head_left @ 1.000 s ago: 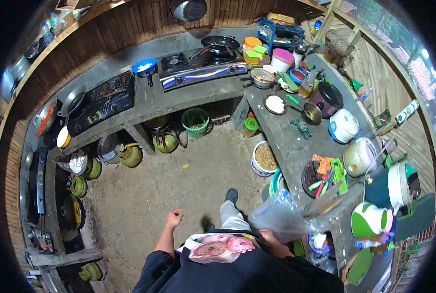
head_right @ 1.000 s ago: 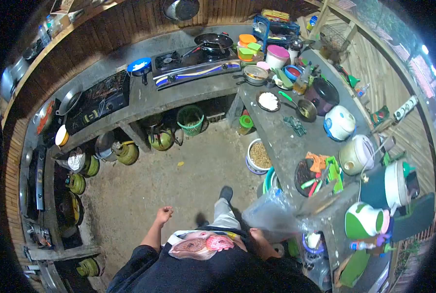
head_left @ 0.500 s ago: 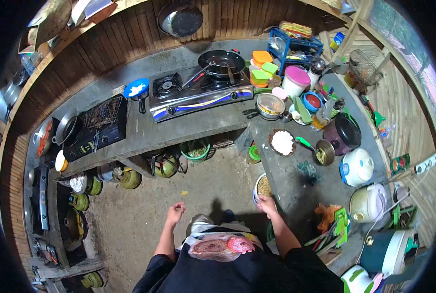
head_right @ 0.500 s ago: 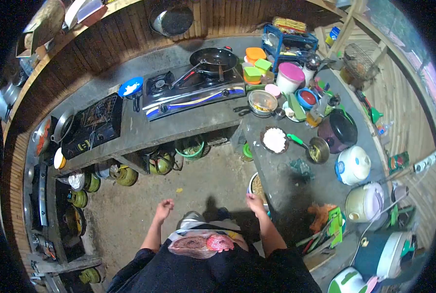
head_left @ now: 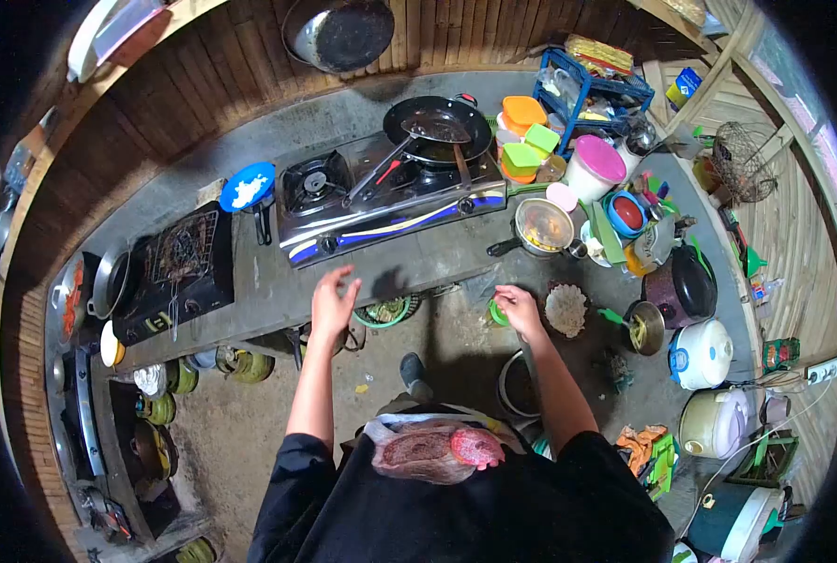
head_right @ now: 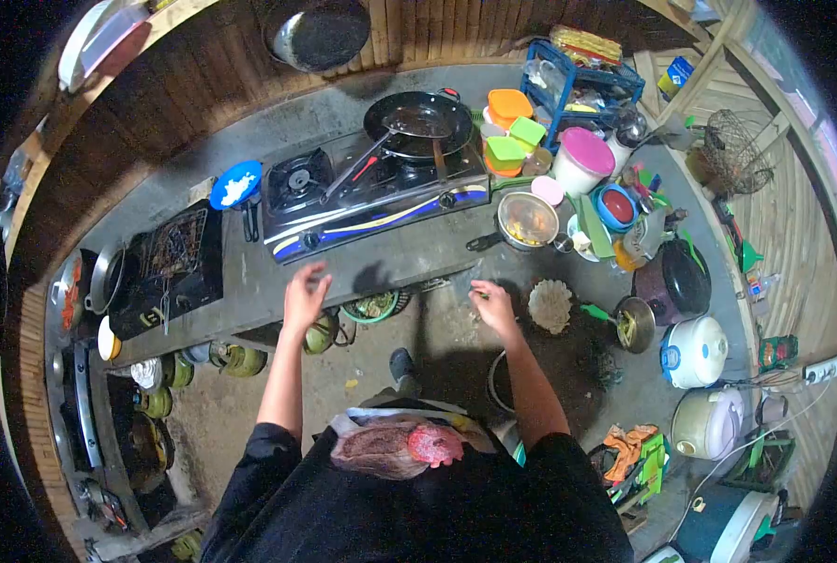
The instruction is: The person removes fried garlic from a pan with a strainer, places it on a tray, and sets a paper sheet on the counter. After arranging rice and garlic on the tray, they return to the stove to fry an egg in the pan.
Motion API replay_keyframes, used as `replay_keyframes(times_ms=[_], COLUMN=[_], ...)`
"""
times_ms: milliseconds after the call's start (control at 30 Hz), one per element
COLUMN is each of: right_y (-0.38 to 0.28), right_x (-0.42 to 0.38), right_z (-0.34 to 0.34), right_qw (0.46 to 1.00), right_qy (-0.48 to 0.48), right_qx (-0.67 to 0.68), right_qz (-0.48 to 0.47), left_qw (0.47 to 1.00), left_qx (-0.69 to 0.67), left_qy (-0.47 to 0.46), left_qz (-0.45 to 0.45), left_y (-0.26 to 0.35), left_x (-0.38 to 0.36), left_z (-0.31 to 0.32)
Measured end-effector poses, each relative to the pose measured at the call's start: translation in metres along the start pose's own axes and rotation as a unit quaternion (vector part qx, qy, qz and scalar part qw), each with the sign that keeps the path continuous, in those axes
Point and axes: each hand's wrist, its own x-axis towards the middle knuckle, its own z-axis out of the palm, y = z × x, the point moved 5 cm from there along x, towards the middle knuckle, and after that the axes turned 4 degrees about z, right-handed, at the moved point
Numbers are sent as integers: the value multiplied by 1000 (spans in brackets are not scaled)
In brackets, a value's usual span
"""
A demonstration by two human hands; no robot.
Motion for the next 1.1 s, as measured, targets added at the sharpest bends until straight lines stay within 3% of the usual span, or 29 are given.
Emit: replay_keyframes(times_ms=[33,100,267,433,467,733,900,1100], right_y=[-15,-36,-31,-42,-37,-34,-26,-23], right_x=[11,36,97,159,171,232,250,255], right_z=[2,4,16,21,23,43,48,45], right_qw=[1000,998,996,973,970,959,942,967], right_qy=[3,24,58,118,120,92,86,59], right_qx=[-16,-54,-61,-190,-209,-258,-324,-248], right_qz=[-21,-26,10,-57,-36,-78,-20,-16], left_qw=[1000,986,974,946,940,944,949,954], left_qx=[-4,107,182,299,316,318,307,279], left_qy=[-3,33,34,16,16,8,8,23], left_qz=[2,123,130,123,129,84,73,107], left_y=[1,14,20,26,24,19,20,25], left_x=[23,64,128,161,165,188,193,186], left_z=[2,7,30,53,58,78,83,88])
